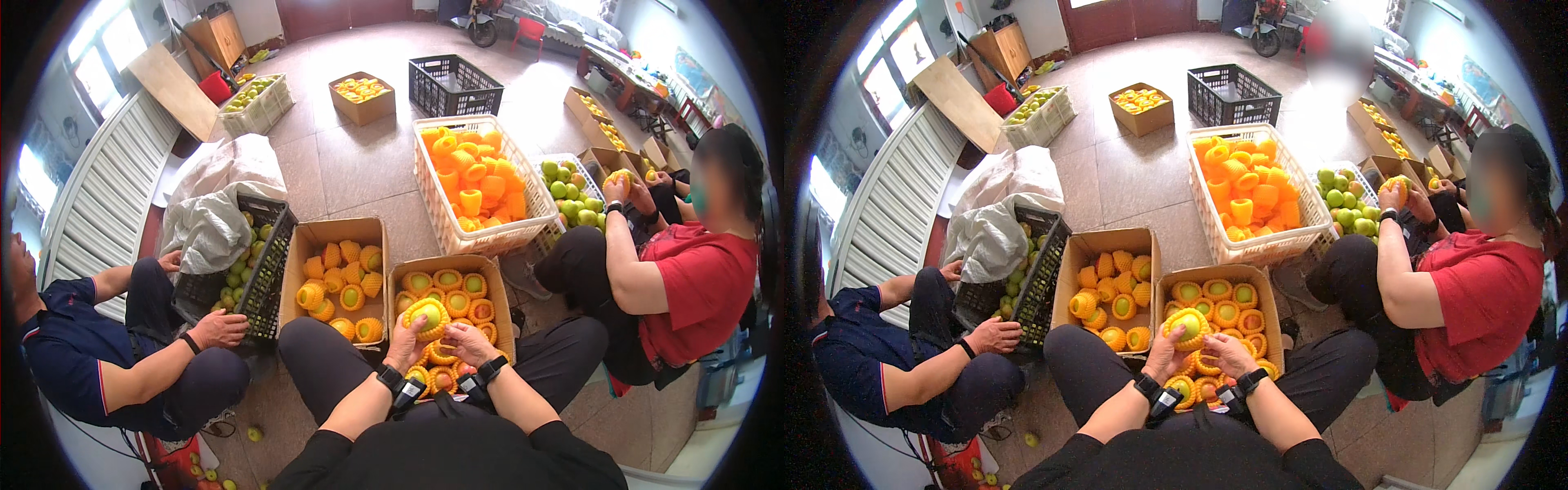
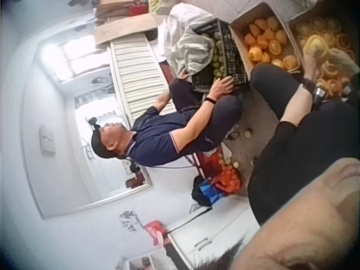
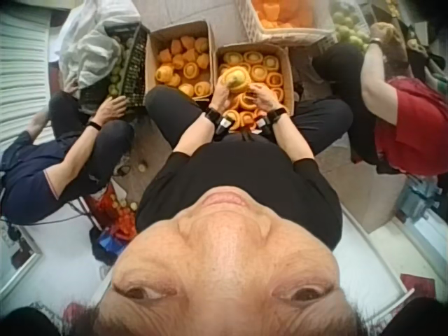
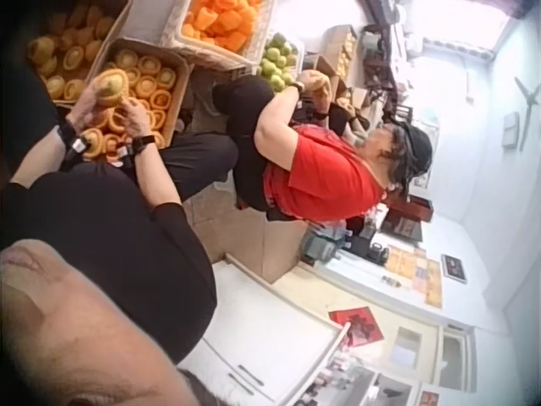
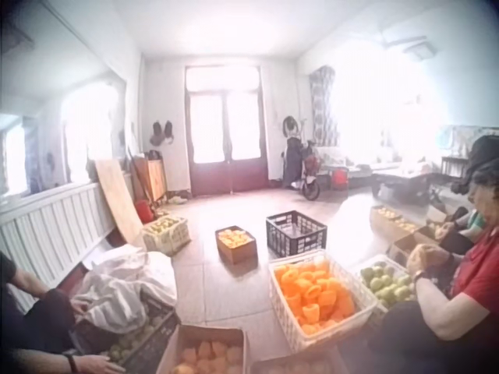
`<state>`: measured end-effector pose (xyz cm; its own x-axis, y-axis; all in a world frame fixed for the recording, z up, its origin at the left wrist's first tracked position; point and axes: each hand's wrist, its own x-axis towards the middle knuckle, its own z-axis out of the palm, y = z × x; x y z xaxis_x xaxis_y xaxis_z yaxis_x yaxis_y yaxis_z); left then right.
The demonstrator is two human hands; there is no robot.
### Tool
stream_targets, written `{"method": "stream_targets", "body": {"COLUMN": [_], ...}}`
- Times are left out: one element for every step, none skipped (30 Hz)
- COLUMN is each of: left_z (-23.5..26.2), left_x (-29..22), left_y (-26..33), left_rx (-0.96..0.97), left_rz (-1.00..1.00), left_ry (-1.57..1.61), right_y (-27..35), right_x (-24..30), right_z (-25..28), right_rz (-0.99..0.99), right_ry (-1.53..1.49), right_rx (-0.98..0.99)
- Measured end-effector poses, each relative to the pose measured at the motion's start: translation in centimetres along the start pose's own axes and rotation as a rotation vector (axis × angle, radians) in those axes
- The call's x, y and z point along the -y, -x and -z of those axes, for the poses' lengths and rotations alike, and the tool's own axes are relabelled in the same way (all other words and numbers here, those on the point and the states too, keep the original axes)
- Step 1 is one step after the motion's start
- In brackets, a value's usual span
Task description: The recorder and other workers sort fruit and pack them into protective mesh sleeves and then into boxes.
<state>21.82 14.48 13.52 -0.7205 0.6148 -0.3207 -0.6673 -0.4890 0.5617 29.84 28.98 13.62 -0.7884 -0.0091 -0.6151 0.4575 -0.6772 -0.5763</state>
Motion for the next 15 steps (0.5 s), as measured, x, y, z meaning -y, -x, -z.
{"method": "stream_targets", "body": {"left_z": [0.0, 0.0, 0.0, 0.0, 0.1, -0.2, -0.3, -0.2, 0.3, 0.3, 0.4, 0.7, 0.5, 0.1, -0.6], "left_x": [0.0, 0.0, 0.0, 0.0, 0.0, -0.2, -0.3, -0.3, 0.0, 0.1, 0.4, 0.6, 0.4, 0.1, -0.4], "left_y": [0.2, 0.4, 0.4, 0.6, 0.9, 1.1, 1.2, 1.1, 0.7, 0.5, 0.4, 0.0, 0.2, 0.3, 0.6], "left_rx": [0.011, 0.013, 0.024, 0.033, 0.032, 0.032, 0.029, 0.048, 0.072, 0.094, 0.06, 0.109, 0.088, 0.073, 0.077], "left_rz": [0.0, 0.0, 0.005, 0.012, 0.017, 0.022, 0.031, 0.031, 0.012, 0.003, -0.015, -0.031, -0.037, 0.012, 0.009], "left_ry": [-0.003, -0.004, 0.002, 0.008, 0.008, -0.003, -0.014, -0.024, -0.022, -0.021, -0.03, -0.031, -0.033, -0.001, 0.013], "right_y": [0.0, -0.1, -0.1, 0.1, 0.2, 0.4, 0.4, 0.2, 0.1, 0.2, 0.2, -0.2, 0.2, 0.4, 0.3], "right_x": [-0.1, -0.3, -0.4, -0.6, -0.8, -0.8, -0.8, -0.8, -1.1, -0.9, -0.8, -1.0, -0.4, -0.1, 0.0], "right_z": [0.1, 0.2, 0.2, 0.2, 0.2, 0.3, 0.3, 0.4, 0.4, 0.1, 0.0, 0.4, 0.0, -0.3, -0.3], "right_rz": [0.004, 0.023, 0.043, 0.044, 0.044, 0.044, 0.04, 0.055, 0.062, 0.089, 0.112, 0.129, 0.133, 0.18, 0.197], "right_ry": [0.0, -0.006, -0.013, -0.015, -0.027, -0.036, -0.039, -0.044, -0.05, -0.029, -0.057, -0.068, -0.019, -0.022, -0.049], "right_rx": [0.001, 0.0, -0.002, -0.003, -0.017, -0.032, -0.037, -0.018, 0.0, 0.016, -0.004, -0.014, 0.009, 0.003, -0.014]}}
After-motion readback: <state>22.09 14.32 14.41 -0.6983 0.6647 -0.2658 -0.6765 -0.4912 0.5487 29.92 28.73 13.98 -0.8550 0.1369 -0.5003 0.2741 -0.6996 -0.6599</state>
